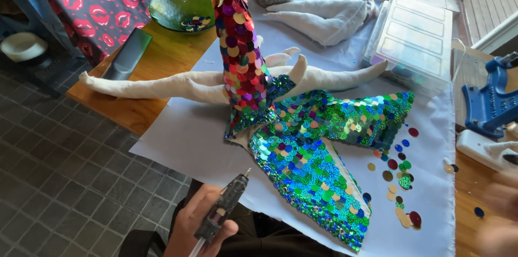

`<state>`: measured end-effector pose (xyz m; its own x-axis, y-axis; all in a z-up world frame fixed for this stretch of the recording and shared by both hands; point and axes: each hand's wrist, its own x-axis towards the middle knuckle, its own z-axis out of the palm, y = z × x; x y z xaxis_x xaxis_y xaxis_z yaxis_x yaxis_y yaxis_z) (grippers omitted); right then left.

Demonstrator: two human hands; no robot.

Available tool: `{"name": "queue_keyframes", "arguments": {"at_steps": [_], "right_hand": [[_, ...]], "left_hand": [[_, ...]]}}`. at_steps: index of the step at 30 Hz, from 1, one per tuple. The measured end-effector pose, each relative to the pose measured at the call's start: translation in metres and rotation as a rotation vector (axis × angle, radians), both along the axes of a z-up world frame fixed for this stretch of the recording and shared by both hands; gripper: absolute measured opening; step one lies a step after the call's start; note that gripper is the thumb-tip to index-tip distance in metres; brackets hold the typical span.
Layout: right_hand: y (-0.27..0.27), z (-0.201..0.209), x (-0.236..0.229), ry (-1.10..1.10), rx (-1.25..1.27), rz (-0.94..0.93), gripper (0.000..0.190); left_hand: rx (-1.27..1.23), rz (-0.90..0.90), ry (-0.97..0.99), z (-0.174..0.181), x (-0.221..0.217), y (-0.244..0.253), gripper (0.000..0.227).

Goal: Decorating a stuffed craft object by gluing sequins onto it using a hot glue gun

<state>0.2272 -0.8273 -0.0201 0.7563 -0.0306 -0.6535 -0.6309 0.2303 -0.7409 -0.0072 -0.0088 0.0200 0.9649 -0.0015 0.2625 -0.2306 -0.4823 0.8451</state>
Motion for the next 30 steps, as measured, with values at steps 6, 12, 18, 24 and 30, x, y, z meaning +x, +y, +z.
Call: {"name": "queue_keyframes", "arguments": {"at_steps": [6, 12, 18, 24, 30], "right_hand": [[0.504, 0.156, -0.140, -1.061, -0.748, 0.074, 0.043], [0.538, 0.141, -0.073, -1.342, -1.087, 0.365, 0.013], [0.557, 0.143, -0.087, -1.294, -1.094, 0.536, 0.011], [0.492, 0.148, -0.133, -0.946, 0.047, 0.487, 0.021], [0.341, 0.085, -0.154, -1.175, 0.252, 0.221, 0.010]], "left_hand": [[-0.065, -0.085, -0.014, 0.012, -0.007, -0.012, 0.056], [-0.040, -0.137, -0.071, 0.021, -0.008, -0.010, 0.046], [-0.048, -0.102, -0.008, 0.012, -0.004, -0.006, 0.048], [0.051, 0.013, 0.001, 0.003, 0.002, -0.001, 0.046], [0.064, 0.080, 0.173, -0.009, 0.007, 0.001, 0.062]]}}
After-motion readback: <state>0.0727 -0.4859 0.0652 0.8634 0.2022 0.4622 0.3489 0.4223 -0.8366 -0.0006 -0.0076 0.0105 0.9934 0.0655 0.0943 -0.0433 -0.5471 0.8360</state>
